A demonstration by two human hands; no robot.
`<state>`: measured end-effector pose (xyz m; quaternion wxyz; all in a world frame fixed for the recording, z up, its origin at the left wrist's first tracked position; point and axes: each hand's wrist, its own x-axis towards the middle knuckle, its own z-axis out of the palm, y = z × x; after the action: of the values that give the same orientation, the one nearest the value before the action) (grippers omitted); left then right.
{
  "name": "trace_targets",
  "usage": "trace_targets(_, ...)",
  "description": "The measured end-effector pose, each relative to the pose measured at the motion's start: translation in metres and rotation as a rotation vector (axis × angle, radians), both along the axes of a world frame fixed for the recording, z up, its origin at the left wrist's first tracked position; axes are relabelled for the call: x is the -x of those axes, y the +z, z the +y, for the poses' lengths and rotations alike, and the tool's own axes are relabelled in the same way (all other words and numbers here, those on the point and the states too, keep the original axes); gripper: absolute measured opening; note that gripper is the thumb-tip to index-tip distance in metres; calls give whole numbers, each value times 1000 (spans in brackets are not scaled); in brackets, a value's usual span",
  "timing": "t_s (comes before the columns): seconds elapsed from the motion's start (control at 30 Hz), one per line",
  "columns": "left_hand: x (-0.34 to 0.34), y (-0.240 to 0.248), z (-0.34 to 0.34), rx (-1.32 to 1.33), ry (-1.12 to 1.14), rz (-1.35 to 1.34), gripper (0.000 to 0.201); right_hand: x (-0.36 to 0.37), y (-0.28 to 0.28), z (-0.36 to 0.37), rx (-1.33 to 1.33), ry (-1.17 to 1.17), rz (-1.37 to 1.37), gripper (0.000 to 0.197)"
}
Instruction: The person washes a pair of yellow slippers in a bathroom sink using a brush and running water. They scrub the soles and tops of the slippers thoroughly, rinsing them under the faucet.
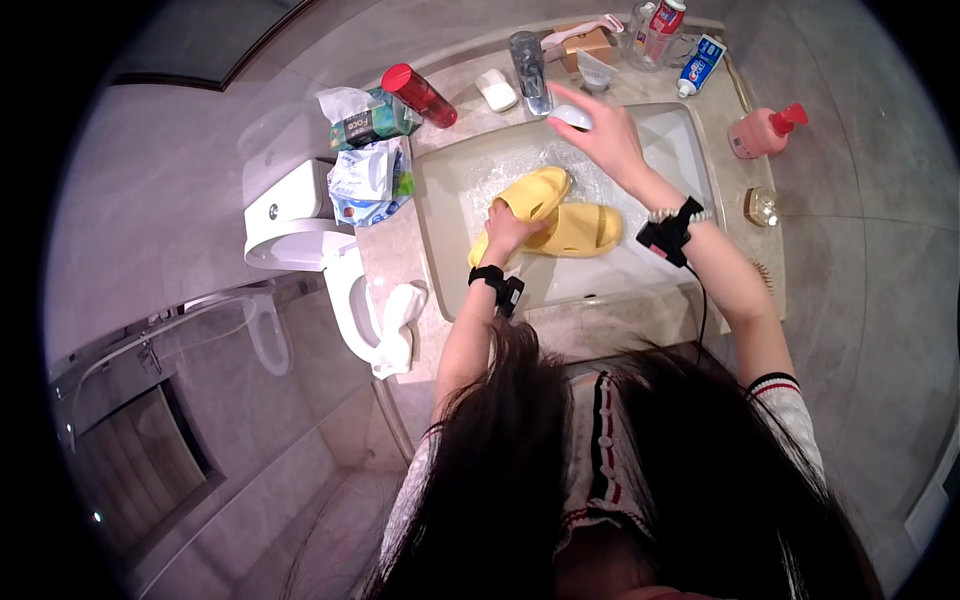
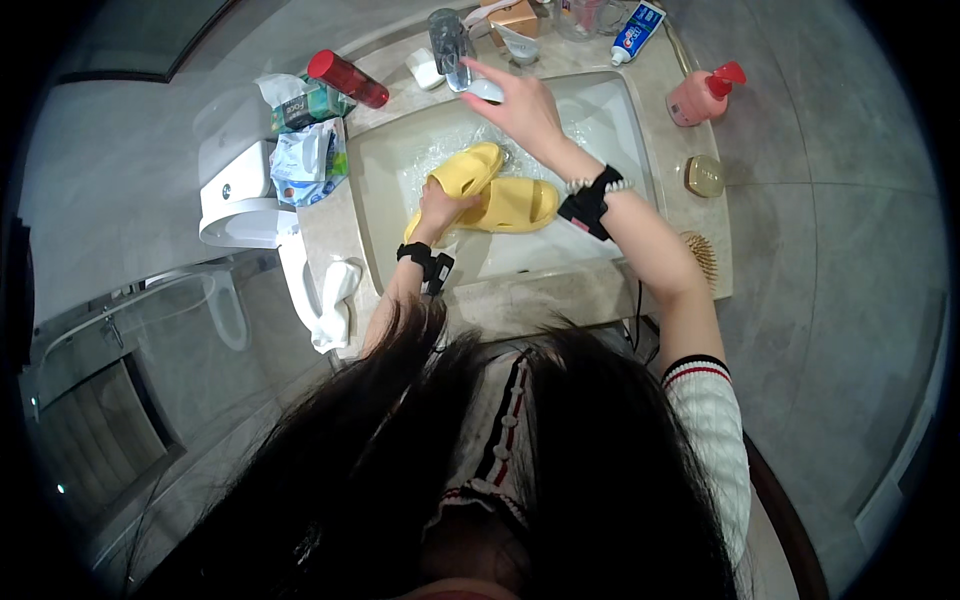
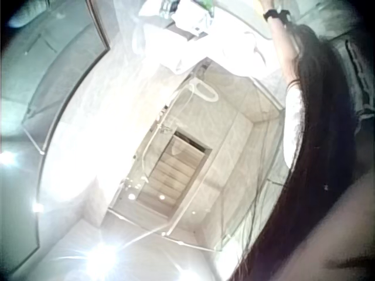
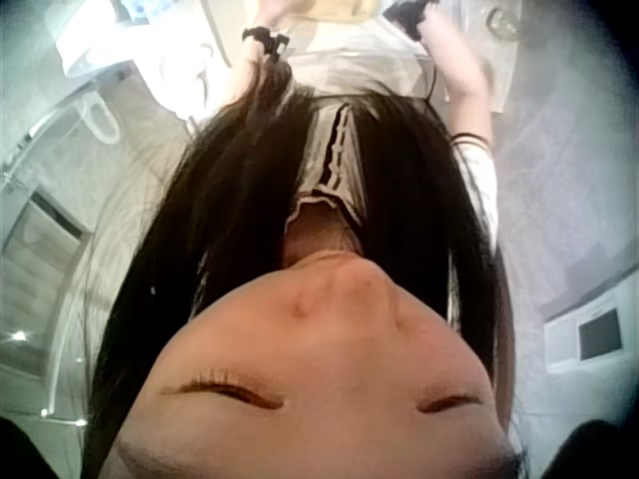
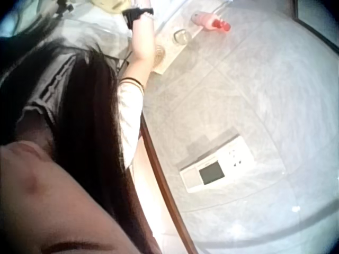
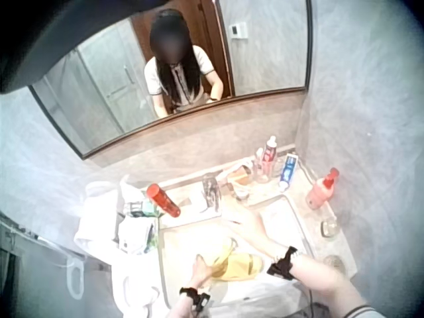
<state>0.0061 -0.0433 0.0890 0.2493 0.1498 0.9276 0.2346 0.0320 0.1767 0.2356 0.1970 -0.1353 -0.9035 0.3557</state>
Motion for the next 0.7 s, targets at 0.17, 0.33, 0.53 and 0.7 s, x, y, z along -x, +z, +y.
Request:
trace_targets(0.17,8,-35,-15,-125,-346,166,71,-31,-139,33,119,-280,-309,47)
trace_targets(0.33,5,-12,4,-30,-243,-1,56,-42,-188,39,73,-36,-486,43)
trace_targets(0.53,7,-13,-9,-753,321,-623,51,-39,-205,26,179,-307,-477,43)
trace_targets(0.7,-1,-32,1,-823,470,-889,52,-16,-215,12,721,-449,-225,42)
